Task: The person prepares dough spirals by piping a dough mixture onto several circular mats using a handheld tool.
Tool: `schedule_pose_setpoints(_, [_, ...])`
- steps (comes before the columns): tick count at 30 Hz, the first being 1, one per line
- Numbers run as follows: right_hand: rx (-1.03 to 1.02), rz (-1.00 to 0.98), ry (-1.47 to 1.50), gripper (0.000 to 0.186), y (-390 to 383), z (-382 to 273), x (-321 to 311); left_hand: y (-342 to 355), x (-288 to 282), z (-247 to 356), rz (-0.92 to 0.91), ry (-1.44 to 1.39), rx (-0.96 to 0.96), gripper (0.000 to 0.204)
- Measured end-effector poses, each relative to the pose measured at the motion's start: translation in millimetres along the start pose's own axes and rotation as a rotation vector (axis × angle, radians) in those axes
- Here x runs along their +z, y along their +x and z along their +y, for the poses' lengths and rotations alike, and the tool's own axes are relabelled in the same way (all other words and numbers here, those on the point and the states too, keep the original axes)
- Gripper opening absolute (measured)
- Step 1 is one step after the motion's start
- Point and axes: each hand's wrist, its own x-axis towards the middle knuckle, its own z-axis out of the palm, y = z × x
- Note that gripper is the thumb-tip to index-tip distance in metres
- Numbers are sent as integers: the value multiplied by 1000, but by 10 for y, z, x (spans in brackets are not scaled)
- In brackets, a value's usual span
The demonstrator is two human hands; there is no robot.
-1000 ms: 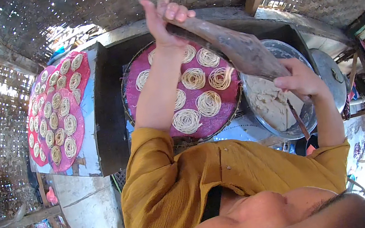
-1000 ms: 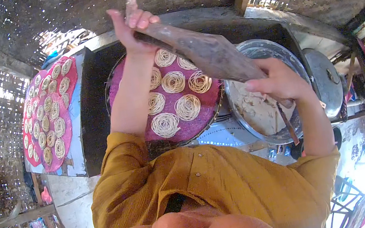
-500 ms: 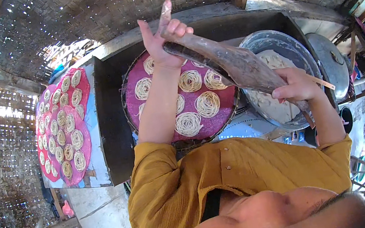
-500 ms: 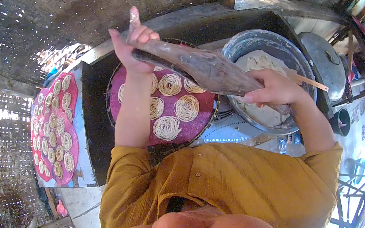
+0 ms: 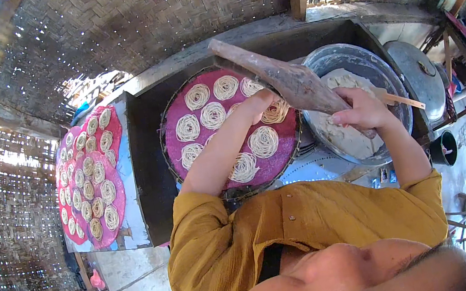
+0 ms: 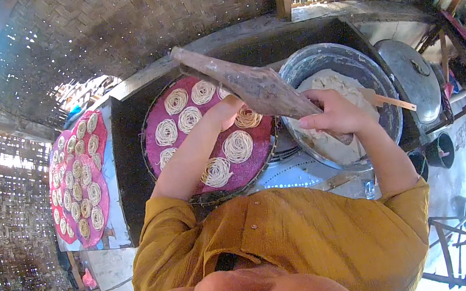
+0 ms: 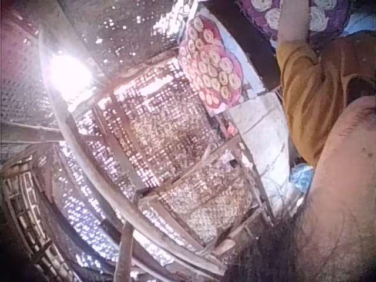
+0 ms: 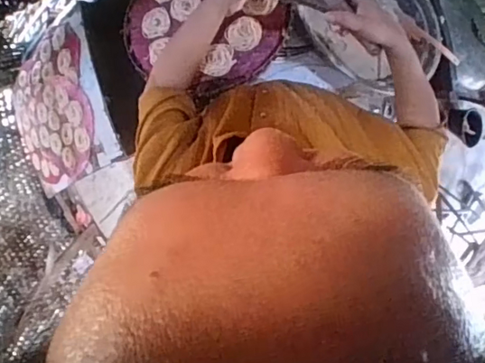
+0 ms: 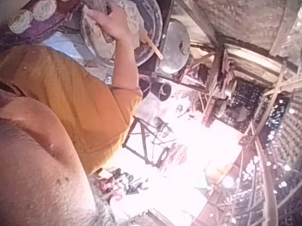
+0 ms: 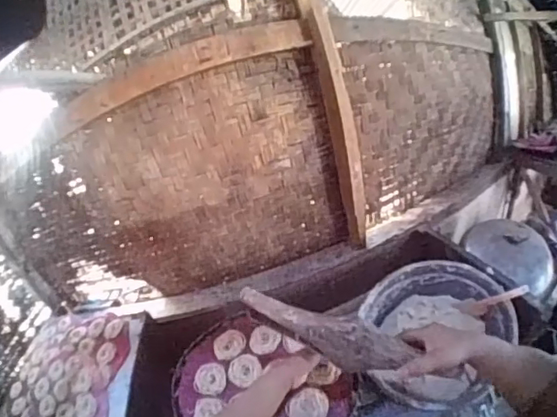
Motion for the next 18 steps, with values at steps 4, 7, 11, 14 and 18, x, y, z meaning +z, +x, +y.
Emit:
schedule_pose_setpoints(4, [-20,83,91,59,-93,66,28,98,-93,-90,246,305,-46,49])
schedule_pose_setpoints(7, [-13,113,191,59,-295,100,54,40,-63,-209,519,767,89,65])
schedule_pose_setpoints(11, [-39,122,337,66,-611,284,133,-178,-94,-239,390,1382,269,69])
schedule_pose_setpoints(14, [26,108,356,72,-873,471,223,-301,-174,-276,672,1399,277,59])
schedule_pose_setpoints(18, [70,5,254,71,-1324,897,219,-589,-544,-279,1073,1282,265,60])
